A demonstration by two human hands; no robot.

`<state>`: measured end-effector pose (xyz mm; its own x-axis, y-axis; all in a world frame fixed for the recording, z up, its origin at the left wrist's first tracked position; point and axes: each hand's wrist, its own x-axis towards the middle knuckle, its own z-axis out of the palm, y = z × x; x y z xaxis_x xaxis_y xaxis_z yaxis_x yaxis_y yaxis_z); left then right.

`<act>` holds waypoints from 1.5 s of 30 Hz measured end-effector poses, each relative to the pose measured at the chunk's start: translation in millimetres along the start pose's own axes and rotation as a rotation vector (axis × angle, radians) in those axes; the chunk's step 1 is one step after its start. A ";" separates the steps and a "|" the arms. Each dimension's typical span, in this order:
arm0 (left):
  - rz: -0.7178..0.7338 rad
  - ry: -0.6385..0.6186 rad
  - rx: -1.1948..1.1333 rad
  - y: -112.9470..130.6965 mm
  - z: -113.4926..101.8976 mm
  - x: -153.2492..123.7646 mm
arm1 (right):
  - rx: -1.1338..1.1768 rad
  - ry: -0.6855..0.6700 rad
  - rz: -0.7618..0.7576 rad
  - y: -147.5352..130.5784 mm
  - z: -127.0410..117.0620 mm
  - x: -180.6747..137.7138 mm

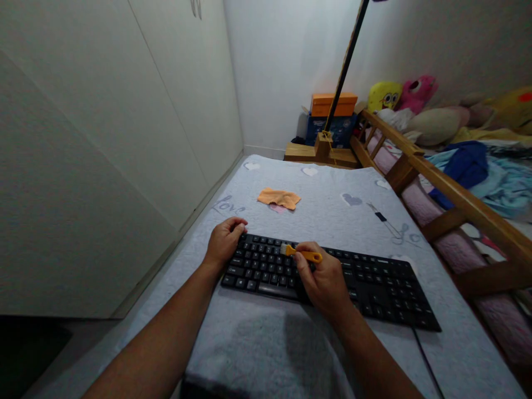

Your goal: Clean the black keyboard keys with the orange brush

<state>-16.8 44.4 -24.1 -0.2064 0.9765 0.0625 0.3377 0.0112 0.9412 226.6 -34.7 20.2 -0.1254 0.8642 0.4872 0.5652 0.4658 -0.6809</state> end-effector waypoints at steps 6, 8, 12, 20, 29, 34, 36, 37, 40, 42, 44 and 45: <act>0.003 -0.003 0.009 0.8 0.5 -0.6 | -0.002 -0.054 -0.035 0.2 2.4 -1.8; 0.011 -0.003 0.012 0.1 0.1 0.0 | 0.010 -0.068 -0.030 -0.6 0.4 -1.9; 0.021 -0.005 0.017 -3.3 -0.7 1.3 | 0.032 0.001 0.004 -0.4 -0.6 -1.9; 0.014 -0.011 0.021 -0.9 -0.1 0.9 | 0.024 -0.055 -0.018 -0.4 4.0 -3.0; 0.016 -0.017 0.025 -3.4 0.0 1.6 | 0.018 0.035 -0.013 0.4 2.7 -3.7; 0.015 -0.014 0.032 -4.4 0.0 2.1 | 0.044 0.002 -0.036 0.6 2.3 -5.3; 0.019 -0.019 0.036 -4.5 -0.4 2.4 | 0.046 0.031 -0.029 0.8 1.0 -6.2; 0.019 -0.020 0.038 -4.6 -0.5 2.5 | 0.041 0.049 -0.025 1.0 0.6 -6.6; 0.017 -0.021 0.042 -4.7 -0.6 2.9 | 0.020 0.071 -0.021 1.9 1.3 -7.0; 0.021 -0.021 0.041 -4.9 -0.4 3.0 | 0.017 0.062 -0.025 2.5 3.3 -7.0; 0.030 -0.022 0.043 -5.1 -0.3 3.0 | 0.019 0.049 -0.031 3.1 5.7 -6.7; 0.033 -0.022 0.045 -5.0 -0.3 2.9 | 0.019 0.044 -0.036 3.3 6.7 -6.6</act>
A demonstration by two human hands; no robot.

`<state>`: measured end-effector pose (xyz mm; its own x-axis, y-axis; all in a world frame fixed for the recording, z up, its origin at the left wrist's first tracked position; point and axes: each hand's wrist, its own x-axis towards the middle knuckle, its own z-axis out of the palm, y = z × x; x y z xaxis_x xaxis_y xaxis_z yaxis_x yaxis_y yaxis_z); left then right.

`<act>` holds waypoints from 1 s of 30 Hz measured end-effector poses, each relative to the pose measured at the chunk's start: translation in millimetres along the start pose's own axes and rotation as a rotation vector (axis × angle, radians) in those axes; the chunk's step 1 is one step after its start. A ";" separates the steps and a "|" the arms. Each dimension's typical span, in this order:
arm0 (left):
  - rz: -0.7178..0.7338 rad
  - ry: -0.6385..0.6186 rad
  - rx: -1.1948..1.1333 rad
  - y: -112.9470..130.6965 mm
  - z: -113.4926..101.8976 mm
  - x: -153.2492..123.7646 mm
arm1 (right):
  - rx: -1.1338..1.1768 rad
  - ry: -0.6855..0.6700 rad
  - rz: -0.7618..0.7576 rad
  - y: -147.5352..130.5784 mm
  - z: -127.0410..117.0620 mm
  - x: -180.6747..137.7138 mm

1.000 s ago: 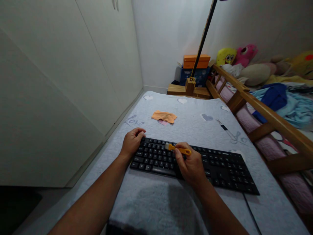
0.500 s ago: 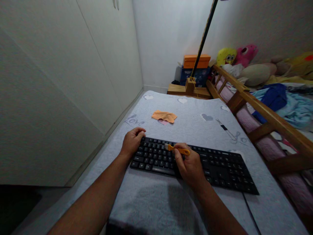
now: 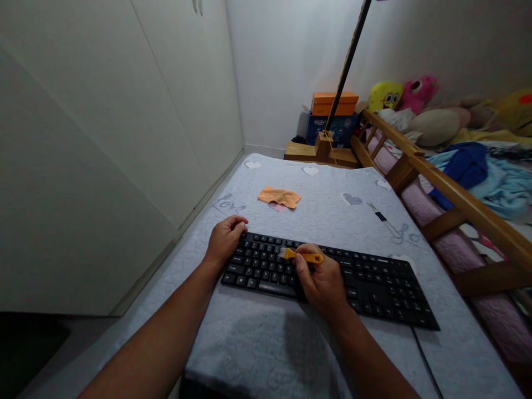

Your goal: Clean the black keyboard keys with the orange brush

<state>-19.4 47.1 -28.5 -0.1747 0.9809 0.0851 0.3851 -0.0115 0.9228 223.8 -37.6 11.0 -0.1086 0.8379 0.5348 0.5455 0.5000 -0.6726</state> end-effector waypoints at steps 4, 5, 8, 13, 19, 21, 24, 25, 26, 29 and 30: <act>-0.001 0.005 0.003 0.6 -0.2 -0.6 | -0.013 0.011 -0.020 1.0 1.9 -0.2; -0.004 0.005 0.000 0.7 -0.2 -0.7 | -0.014 0.022 -0.026 1.0 1.7 -0.4; -0.009 0.004 -0.006 0.2 -0.1 -0.7 | -0.005 0.049 -0.037 0.2 0.5 -1.4; -0.009 0.002 -0.003 -1.2 0.2 -0.5 | -0.018 0.026 -0.045 -0.6 -0.4 -1.8; -0.005 0.000 0.007 1.4 0.3 -1.3 | -0.030 0.034 -0.034 3.3 3.9 -1.5; -0.007 0.001 -0.001 1.7 0.2 -1.8 | -0.016 0.051 -0.023 3.5 4.0 -2.2; -0.011 -0.001 -0.013 1.8 -0.1 -2.2 | -0.008 0.064 -0.023 2.6 2.5 -3.0; -0.014 -0.003 -0.015 1.9 -0.1 -2.3 | -0.010 0.057 -0.024 2.2 2.0 -3.0; -0.015 -0.004 -0.015 2.1 -0.1 -2.3 | -0.013 0.046 -0.024 2.1 1.7 -2.9; -0.016 -0.002 -0.011 2.7 -0.1 -2.3 | -0.021 0.015 -0.013 2.9 2.7 -2.3; -0.015 -0.003 -0.009 2.9 -0.1 -2.2 | -0.020 0.011 -0.004 3.6 3.5 -2.1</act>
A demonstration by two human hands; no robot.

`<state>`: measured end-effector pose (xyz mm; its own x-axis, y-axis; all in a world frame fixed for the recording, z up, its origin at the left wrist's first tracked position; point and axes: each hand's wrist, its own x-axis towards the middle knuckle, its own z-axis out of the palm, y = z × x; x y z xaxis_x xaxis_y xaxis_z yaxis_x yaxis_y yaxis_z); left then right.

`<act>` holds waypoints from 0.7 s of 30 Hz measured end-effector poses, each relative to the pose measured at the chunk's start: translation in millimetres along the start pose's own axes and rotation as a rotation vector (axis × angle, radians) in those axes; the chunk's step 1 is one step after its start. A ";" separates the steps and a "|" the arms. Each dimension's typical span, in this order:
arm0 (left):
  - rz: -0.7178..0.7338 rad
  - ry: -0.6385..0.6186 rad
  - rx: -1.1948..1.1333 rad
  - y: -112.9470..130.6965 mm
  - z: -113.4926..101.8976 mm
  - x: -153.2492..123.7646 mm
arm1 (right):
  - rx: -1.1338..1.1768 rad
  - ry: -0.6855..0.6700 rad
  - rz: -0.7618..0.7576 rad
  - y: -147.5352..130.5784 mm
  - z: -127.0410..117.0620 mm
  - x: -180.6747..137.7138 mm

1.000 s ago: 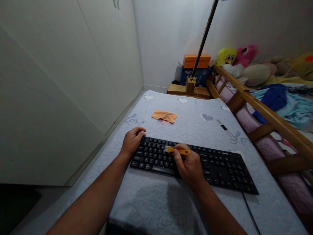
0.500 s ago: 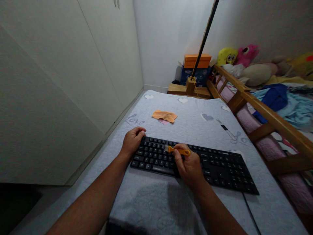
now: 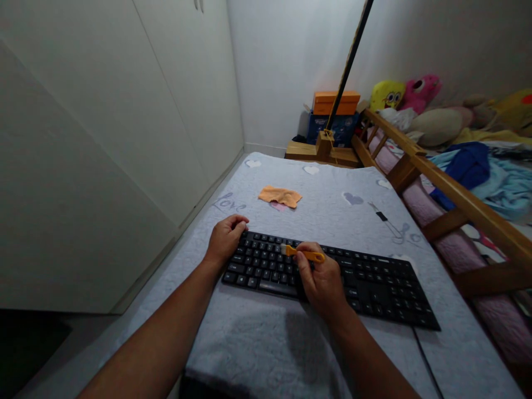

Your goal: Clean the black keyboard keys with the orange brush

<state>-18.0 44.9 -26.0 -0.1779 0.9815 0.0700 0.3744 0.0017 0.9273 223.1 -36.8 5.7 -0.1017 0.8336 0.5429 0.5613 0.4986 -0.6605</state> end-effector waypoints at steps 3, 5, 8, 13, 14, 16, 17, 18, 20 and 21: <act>0.007 -0.002 -0.002 -0.1 0.0 0.1 | 0.012 0.010 0.034 1.5 2.1 0.0; 0.008 0.000 -0.006 -0.6 0.1 0.3 | 0.027 0.028 0.046 1.2 1.8 -0.3; 0.005 0.005 -0.007 -1.4 0.4 0.5 | 0.038 0.046 0.042 -1.3 -1.1 -0.8; 0.011 0.002 -0.004 -0.9 0.3 0.4 | 0.020 0.010 0.023 -3.2 -3.3 -1.0; 0.012 0.004 0.005 -0.5 0.1 0.3 | 0.017 0.006 0.024 -2.6 -2.5 -0.9; 0.016 0.007 0.022 0.0 -0.2 0.2 | 0.019 0.011 0.033 -0.6 -0.5 -0.5; 0.017 0.007 0.026 0.1 -0.4 0.2 | 0.025 0.020 0.038 0.5 0.1 -0.3; 0.018 0.007 0.026 0.1 -0.5 0.2 | 0.033 0.035 0.042 1.6 0.3 -0.2; 0.014 0.003 0.017 0.1 -0.6 0.4 | 0.049 0.067 0.048 3.2 -1.3 -0.5; 0.011 0.002 0.013 0.1 -0.7 0.5 | 0.053 0.080 0.054 3.8 -3.0 -0.9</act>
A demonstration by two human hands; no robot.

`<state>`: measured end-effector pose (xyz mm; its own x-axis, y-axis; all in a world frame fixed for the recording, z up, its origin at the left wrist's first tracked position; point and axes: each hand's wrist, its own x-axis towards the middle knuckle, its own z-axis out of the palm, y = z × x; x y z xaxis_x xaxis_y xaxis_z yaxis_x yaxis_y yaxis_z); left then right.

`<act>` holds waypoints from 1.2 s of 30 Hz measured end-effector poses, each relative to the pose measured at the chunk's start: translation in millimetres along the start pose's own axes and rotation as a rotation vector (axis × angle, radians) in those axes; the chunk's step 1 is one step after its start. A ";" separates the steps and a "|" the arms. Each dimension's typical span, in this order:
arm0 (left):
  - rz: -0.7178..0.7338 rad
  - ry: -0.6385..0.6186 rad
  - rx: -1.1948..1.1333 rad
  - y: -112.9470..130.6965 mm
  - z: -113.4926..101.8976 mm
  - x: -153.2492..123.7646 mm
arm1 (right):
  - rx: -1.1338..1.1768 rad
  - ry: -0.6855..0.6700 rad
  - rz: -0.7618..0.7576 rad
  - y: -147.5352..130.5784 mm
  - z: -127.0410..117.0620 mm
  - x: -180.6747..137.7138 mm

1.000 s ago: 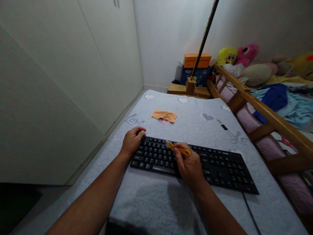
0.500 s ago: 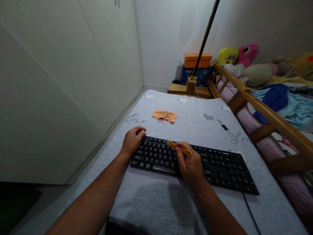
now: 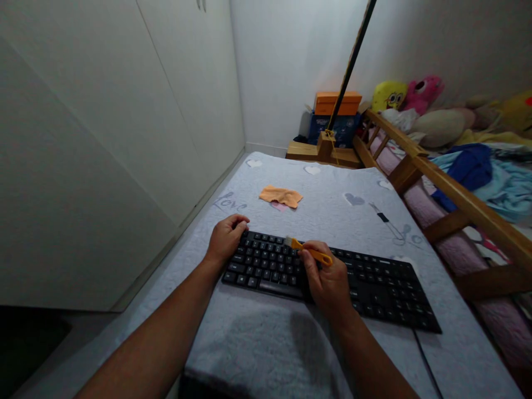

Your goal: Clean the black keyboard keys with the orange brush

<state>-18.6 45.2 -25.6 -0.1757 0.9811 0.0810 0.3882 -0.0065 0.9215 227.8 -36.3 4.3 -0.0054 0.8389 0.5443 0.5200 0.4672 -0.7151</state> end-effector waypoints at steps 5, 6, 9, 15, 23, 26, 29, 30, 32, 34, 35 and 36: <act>0.001 0.005 0.007 1.3 -0.2 -0.5 | -0.024 0.007 0.065 1.6 -10.8 -2.0; 0.001 0.007 0.009 1.5 -0.2 -0.7 | -0.031 0.003 0.074 1.8 -11.9 -2.2; 0.001 0.012 0.013 1.1 -0.1 -1.1 | -0.042 -0.021 0.077 2.0 -12.7 -1.7; 0.001 0.016 0.010 0.1 0.0 -0.9 | -0.058 -0.049 0.071 1.7 -11.1 -0.2; -0.004 0.015 0.013 1.5 -0.6 -1.5 | -0.027 -0.012 0.043 4.4 -8.4 -1.3; 0.002 0.013 0.007 2.4 -0.7 -1.9 | -0.018 0.023 0.035 3.5 -9.4 -2.0; 0.002 0.011 0.011 2.9 -0.5 -2.0 | -0.039 0.004 0.038 2.2 -10.5 -2.3; 0.000 0.011 0.011 2.8 -0.4 -2.0 | -0.045 -0.015 0.041 2.0 -10.6 -2.2; 0.000 0.012 0.009 2.2 -0.3 -1.8 | -0.049 -0.048 0.046 2.0 -10.1 -1.7; 0.003 0.014 0.008 1.2 -0.4 -1.4 | -0.048 -0.057 0.045 2.4 -9.1 -1.3; 0.005 0.014 0.010 0.7 -0.4 -1.2 | -0.048 -0.053 0.040 2.7 -8.6 -1.2; 0.005 0.014 0.011 0.2 -0.4 -1.1 | -0.049 -0.047 0.031 2.9 -8.3 -1.3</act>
<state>-18.8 44.1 -25.4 -0.1866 0.9782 0.0915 0.3989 -0.0097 0.9169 236.4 -38.4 5.1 -0.0280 0.8657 0.4998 0.5614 0.4273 -0.7087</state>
